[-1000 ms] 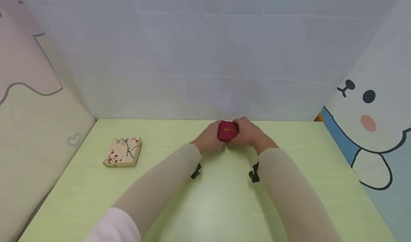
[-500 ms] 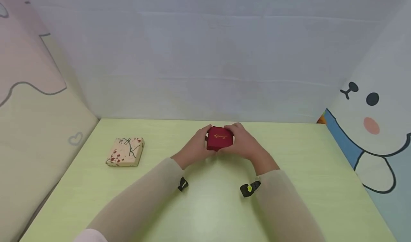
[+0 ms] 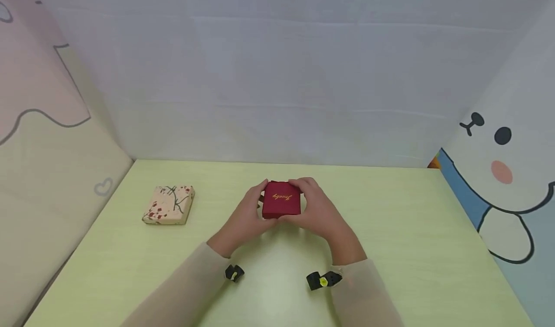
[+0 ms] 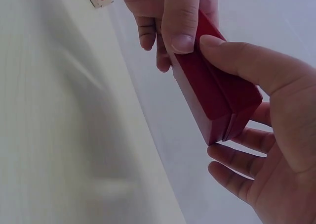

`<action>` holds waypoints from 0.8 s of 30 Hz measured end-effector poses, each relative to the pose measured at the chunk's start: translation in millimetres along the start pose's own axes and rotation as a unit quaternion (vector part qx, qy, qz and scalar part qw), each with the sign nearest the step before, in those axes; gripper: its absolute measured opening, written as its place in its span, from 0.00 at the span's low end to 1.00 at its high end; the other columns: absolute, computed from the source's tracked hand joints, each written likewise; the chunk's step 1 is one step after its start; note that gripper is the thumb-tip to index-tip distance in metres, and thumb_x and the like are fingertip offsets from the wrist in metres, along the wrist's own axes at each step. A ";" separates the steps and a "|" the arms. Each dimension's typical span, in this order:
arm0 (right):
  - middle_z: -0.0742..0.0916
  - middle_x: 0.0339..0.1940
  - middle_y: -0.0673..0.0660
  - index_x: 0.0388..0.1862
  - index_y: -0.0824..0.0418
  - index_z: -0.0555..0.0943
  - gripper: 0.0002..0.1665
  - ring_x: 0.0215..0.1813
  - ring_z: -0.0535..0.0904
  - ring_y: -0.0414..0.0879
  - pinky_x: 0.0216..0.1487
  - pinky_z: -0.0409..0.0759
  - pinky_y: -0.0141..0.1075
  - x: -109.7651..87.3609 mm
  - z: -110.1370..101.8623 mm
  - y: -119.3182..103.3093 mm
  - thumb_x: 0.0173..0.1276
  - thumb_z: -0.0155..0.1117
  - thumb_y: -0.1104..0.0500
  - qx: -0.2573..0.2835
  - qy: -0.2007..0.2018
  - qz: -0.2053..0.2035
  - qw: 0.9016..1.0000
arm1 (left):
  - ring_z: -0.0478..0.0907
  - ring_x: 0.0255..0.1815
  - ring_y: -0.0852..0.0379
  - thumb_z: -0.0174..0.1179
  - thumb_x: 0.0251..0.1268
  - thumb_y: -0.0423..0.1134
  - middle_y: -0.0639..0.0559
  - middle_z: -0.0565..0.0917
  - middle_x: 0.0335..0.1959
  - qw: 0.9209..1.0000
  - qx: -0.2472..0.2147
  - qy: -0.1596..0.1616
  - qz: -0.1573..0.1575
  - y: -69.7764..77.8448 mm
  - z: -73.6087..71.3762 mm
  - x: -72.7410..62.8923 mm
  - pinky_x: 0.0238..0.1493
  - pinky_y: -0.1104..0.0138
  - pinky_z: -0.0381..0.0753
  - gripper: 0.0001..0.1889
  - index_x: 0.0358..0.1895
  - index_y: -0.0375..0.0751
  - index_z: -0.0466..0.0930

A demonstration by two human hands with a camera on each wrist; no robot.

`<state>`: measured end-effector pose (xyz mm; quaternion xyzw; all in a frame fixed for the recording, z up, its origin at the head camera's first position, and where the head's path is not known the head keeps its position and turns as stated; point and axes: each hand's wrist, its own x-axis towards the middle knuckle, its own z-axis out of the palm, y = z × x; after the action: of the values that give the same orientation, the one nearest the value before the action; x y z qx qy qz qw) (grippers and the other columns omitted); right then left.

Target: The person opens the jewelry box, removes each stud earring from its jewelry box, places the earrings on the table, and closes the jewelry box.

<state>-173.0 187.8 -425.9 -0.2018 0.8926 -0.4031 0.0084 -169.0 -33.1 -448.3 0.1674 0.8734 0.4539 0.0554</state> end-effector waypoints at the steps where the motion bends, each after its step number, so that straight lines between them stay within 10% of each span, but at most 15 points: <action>1: 0.74 0.67 0.53 0.74 0.57 0.70 0.51 0.65 0.72 0.49 0.63 0.76 0.53 -0.8 2.1 -1.9 0.54 0.85 0.48 0.003 0.000 -0.003 1.000 | 0.70 0.62 0.53 0.75 0.62 0.47 0.46 0.65 0.74 1.000 -0.002 0.004 -0.002 -0.4 -1.0 -4.1 0.58 0.58 0.79 0.53 0.83 0.40 0.50; 24: 0.73 0.70 0.52 0.73 0.57 0.71 0.50 0.68 0.71 0.48 0.63 0.78 0.53 -12.6 26.5 -27.3 0.54 0.86 0.51 0.013 0.003 -0.051 0.999 | 0.72 0.61 0.52 0.76 0.60 0.42 0.48 0.70 0.71 0.995 -0.027 0.092 0.036 -9.1 -9.9 -50.8 0.60 0.49 0.78 0.49 0.81 0.40 0.56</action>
<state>-147.1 157.2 -425.9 -0.2461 0.8760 -0.4147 -0.0119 -126.0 -63.0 -452.7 0.1547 0.8557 0.4925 -0.0370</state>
